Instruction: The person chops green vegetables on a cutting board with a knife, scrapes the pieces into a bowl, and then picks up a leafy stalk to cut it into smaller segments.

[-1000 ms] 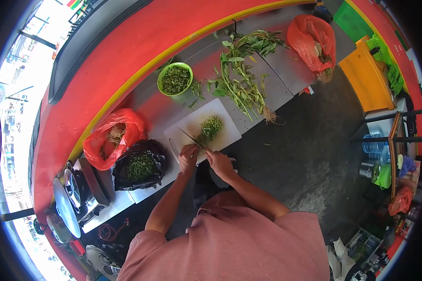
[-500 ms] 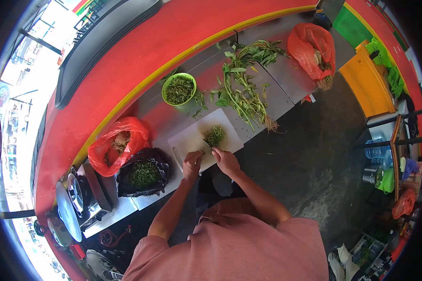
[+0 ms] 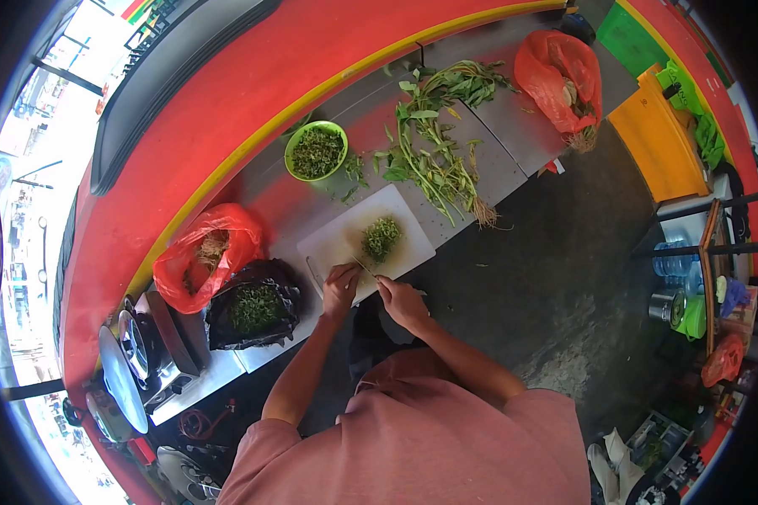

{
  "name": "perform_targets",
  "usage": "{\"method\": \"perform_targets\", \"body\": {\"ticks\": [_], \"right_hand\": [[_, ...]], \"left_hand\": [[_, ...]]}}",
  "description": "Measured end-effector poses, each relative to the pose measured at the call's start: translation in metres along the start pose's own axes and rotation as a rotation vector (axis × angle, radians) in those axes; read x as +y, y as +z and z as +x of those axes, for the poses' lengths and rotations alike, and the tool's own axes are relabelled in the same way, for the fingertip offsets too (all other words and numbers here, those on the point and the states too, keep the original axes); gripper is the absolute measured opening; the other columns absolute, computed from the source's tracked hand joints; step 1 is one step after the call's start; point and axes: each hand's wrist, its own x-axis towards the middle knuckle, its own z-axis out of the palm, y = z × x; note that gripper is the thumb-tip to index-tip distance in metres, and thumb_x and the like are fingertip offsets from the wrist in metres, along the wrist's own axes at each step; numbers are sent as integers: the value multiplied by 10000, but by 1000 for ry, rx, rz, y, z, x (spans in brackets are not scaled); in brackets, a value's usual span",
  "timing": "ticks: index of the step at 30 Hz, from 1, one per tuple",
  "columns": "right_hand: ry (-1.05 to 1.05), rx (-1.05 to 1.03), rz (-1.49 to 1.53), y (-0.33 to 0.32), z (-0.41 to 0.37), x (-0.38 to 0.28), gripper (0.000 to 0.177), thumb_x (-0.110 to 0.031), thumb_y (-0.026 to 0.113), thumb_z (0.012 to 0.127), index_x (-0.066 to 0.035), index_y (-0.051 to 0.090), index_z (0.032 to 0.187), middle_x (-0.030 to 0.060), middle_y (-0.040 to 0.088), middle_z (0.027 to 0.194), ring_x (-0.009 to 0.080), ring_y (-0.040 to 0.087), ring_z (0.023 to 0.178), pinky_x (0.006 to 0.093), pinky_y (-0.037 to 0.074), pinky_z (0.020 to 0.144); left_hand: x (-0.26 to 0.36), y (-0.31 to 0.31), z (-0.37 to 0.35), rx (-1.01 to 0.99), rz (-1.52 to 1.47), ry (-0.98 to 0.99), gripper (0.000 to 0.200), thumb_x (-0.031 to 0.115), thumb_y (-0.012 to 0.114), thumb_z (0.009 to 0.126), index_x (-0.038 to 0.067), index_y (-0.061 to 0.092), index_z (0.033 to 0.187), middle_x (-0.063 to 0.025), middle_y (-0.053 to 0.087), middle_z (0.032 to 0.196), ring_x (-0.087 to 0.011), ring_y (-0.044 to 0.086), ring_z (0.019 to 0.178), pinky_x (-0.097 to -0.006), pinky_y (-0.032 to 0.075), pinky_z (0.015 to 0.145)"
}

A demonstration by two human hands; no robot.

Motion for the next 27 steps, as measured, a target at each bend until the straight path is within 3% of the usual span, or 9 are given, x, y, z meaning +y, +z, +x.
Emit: {"method": "perform_targets", "body": {"ticks": [6, 8, 18, 27], "right_hand": [[28, -3, -43, 8, 5, 2, 289, -261, 532, 982, -104, 643, 1197, 230, 680, 883, 420, 657, 794, 502, 535, 682], [5, -41, -181, 10, 14, -1, 284, -265, 526, 983, -114, 645, 1192, 226, 682, 869, 412, 664, 781, 495, 540, 665], [81, -90, -100, 0, 27, -19, 316, -334, 502, 988, -112, 650, 1158, 228, 684, 874, 436, 659, 817, 524, 539, 720], [-1, -62, -297, 20, 22, 2, 295, -302, 536, 977, -133, 627, 1201, 201, 692, 847, 390, 674, 732, 474, 555, 634]], "left_hand": [[0, 1, 0, 8, -7, 4, 167, -13, 698, 793, 25, 724, 953, -90, 689, 986, -303, 643, 929, -397, 534, 817], [-2, 3, -2, 4, -9, -3, 166, -15, 695, 793, 24, 724, 951, -91, 688, 981, -304, 643, 926, -399, 533, 818], [-4, 1, -1, 8, -49, -64, 163, -16, 697, 784, 16, 723, 941, -131, 709, 978, -325, 662, 932, -403, 531, 831], [-5, -1, -1, -7, -20, -37, 153, -12, 705, 780, 19, 724, 929, -113, 700, 961, -316, 656, 928, -404, 527, 830]]}}
